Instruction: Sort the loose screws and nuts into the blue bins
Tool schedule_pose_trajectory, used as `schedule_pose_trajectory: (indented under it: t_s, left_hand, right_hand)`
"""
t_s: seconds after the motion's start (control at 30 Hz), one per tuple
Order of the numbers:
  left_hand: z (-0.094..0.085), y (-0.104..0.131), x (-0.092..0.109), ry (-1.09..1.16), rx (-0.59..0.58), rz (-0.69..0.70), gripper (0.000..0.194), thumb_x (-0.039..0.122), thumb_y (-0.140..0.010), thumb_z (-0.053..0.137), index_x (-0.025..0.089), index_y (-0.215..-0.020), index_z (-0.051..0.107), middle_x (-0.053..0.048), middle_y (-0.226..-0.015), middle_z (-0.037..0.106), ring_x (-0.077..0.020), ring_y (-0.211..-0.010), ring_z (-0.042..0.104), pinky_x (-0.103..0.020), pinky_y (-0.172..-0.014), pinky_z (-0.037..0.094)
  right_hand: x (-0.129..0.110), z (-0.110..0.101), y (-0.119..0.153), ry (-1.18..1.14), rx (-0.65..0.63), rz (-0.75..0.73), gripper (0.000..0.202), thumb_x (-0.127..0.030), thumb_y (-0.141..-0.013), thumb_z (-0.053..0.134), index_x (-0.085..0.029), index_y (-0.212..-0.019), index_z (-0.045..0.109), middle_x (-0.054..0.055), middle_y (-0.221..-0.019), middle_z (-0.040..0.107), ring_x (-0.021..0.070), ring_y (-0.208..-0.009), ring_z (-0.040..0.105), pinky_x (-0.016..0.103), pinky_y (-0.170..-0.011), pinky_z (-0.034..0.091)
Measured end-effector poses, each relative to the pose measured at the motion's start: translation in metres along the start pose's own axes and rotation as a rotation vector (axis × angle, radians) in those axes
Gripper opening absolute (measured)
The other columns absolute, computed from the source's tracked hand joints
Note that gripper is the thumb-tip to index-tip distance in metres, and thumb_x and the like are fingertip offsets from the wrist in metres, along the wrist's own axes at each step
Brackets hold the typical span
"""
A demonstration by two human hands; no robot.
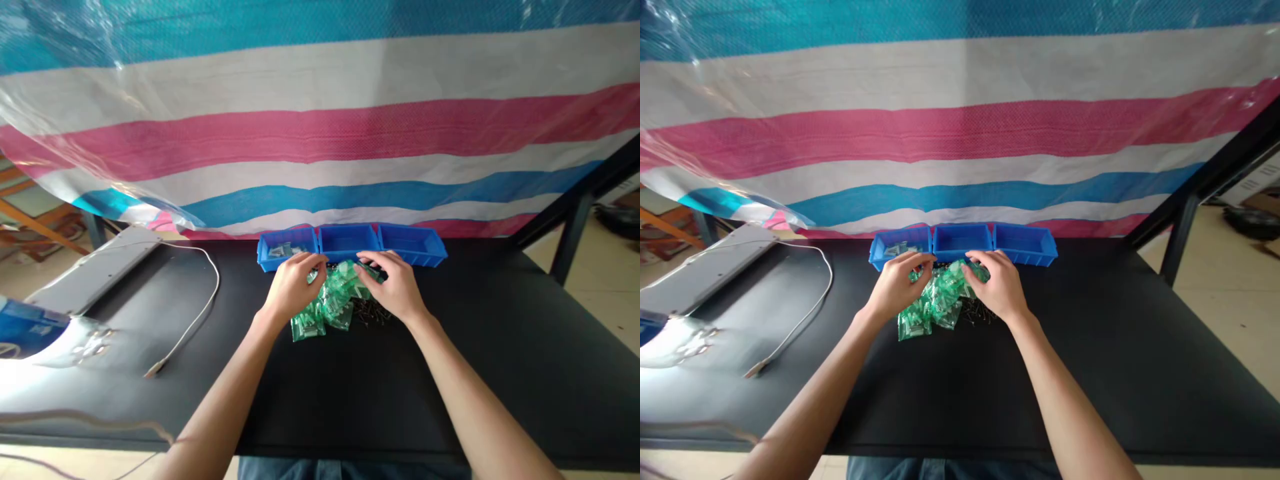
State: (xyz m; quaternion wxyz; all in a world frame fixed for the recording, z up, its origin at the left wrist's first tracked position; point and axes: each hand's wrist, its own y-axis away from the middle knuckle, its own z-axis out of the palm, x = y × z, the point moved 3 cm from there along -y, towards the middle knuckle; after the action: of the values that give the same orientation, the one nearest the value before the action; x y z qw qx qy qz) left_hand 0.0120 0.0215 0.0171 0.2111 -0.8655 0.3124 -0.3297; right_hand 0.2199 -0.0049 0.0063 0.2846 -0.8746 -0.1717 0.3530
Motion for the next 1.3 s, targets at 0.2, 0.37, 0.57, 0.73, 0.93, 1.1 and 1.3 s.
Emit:
schedule_pose_trajectory:
  t_s: [0.2,0.37,0.57,0.73,0.93,1.1,1.3]
  left_hand:
    - [0.013,0.020,0.003,0.008,-0.017,-0.014,0.024,0.019,-0.097,0.053,0.017,-0.113,0.071,-0.009,-0.102,0.075,-0.0240,-0.096,0.068,-0.038,-0.087,0.057]
    - [0.023,0.024,0.010,-0.005,-0.059,-0.008,0.029,0.020,-0.096,0.054,0.017,-0.122,0.069,-0.010,-0.109,0.075,-0.0246,-0.107,0.066,-0.039,-0.094,0.058]
    - [0.028,0.026,0.013,-0.025,-0.049,0.004,0.031,0.020,-0.095,0.057,0.017,-0.124,0.067,-0.011,-0.109,0.074,-0.0247,-0.106,0.066,-0.040,-0.093,0.059]
    - [0.029,0.026,0.012,-0.025,-0.047,0.003,0.030,0.020,-0.094,0.058,0.018,-0.123,0.068,-0.011,-0.109,0.074,-0.0247,-0.106,0.066,-0.040,-0.093,0.060]
    - [0.029,0.026,0.012,-0.028,-0.048,0.008,0.029,0.020,-0.094,0.058,0.018,-0.121,0.067,-0.011,-0.108,0.074,-0.0249,-0.106,0.066,-0.040,-0.093,0.059]
    - [0.030,0.027,0.011,-0.026,-0.051,0.005,0.034,0.021,-0.094,0.060,0.021,-0.128,0.062,-0.009,-0.116,0.072,-0.0254,-0.111,0.064,-0.040,-0.096,0.058]
    - [0.022,0.025,0.010,0.070,0.104,-0.036,0.041,0.024,-0.093,0.065,0.023,-0.133,0.058,-0.008,-0.124,0.070,-0.0248,-0.117,0.061,-0.042,-0.102,0.054]
  right_hand:
    - [-0.002,0.009,0.006,0.005,-0.151,-0.128,0.031,-0.015,-0.094,0.058,-0.021,-0.122,0.071,0.008,-0.123,0.073,0.0270,-0.115,0.063,0.046,-0.103,0.051]
    - [-0.002,0.011,0.006,-0.013,-0.054,-0.141,0.023,-0.010,-0.094,0.058,-0.021,-0.105,0.076,0.008,-0.102,0.077,0.0250,-0.099,0.067,0.043,-0.090,0.057]
    - [-0.002,0.006,0.005,-0.025,-0.010,-0.190,0.017,-0.011,-0.093,0.061,-0.020,-0.095,0.076,0.007,-0.089,0.075,0.0241,-0.091,0.066,0.041,-0.083,0.058]
    - [-0.005,0.007,0.005,0.013,-0.053,-0.157,0.028,-0.013,-0.096,0.057,-0.021,-0.117,0.072,0.009,-0.115,0.074,0.0264,-0.109,0.063,0.046,-0.098,0.055]
    - [-0.005,0.013,0.006,-0.005,-0.072,-0.104,0.023,-0.016,-0.098,0.056,-0.021,-0.107,0.076,0.009,-0.106,0.077,0.0265,-0.103,0.066,0.046,-0.093,0.058]
    - [-0.007,0.012,0.005,-0.038,-0.008,-0.141,0.020,-0.015,-0.097,0.058,-0.022,-0.099,0.076,0.009,-0.101,0.077,0.0263,-0.100,0.066,0.044,-0.090,0.058]
    - [-0.019,-0.002,0.005,-0.182,0.133,-0.129,0.013,-0.018,-0.096,0.062,-0.024,-0.099,0.074,0.007,-0.103,0.078,0.0243,-0.100,0.069,0.042,-0.093,0.056]
